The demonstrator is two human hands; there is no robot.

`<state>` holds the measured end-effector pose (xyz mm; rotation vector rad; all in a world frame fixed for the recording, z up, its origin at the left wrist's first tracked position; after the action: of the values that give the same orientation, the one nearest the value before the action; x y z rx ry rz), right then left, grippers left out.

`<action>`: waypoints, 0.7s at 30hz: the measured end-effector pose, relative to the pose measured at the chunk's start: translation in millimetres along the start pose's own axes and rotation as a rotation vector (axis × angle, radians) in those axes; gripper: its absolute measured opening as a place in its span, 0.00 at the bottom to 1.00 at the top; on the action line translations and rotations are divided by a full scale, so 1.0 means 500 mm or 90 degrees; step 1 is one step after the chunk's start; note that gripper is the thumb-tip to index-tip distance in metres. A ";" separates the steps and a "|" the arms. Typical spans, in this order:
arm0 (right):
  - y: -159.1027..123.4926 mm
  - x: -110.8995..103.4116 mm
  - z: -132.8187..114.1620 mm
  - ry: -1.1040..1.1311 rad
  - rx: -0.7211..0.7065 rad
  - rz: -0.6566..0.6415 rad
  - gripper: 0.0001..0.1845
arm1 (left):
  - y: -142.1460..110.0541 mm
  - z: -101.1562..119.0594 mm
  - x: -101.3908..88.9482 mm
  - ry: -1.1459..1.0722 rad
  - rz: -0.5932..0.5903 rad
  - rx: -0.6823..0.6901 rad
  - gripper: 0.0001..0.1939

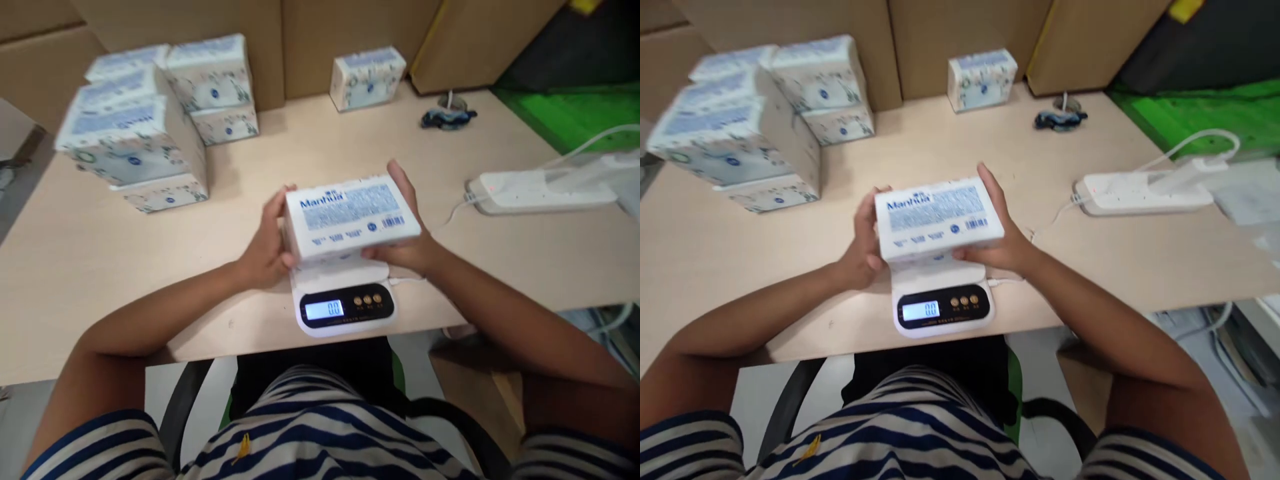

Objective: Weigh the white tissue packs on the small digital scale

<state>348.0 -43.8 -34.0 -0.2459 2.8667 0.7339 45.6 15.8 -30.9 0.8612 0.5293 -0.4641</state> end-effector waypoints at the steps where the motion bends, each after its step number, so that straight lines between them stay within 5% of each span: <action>1: -0.009 0.002 0.003 -0.020 -0.013 0.015 0.88 | -0.003 0.013 -0.001 0.039 -0.007 0.037 0.63; 5: 0.007 -0.006 0.000 -0.113 -0.123 0.076 0.84 | 0.000 0.010 -0.024 0.157 0.001 0.105 0.63; 9: 0.158 0.006 0.010 -0.140 -0.061 0.102 0.76 | 0.029 -0.071 -0.082 0.234 0.074 0.105 0.65; 14: 0.374 0.105 0.065 -0.197 0.154 -0.049 0.73 | 0.046 -0.159 -0.132 0.341 0.116 0.082 0.56; 21: 0.525 0.236 0.071 -0.457 0.172 -0.139 0.53 | 0.034 -0.164 -0.109 0.420 0.071 0.003 0.52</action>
<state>184.9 186.6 31.7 -0.1998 2.1730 0.2966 -6.8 100.8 -32.2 1.0413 1.0764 -0.0662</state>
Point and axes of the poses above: each hand's wrist, its own y-axis towards the middle knuckle, its own x-axis out of the palm, z = x × y, the point moved 4 cm from there along y, towards the middle knuckle, and after that the axes turned 14 degrees about y, right-handed, at the moved point
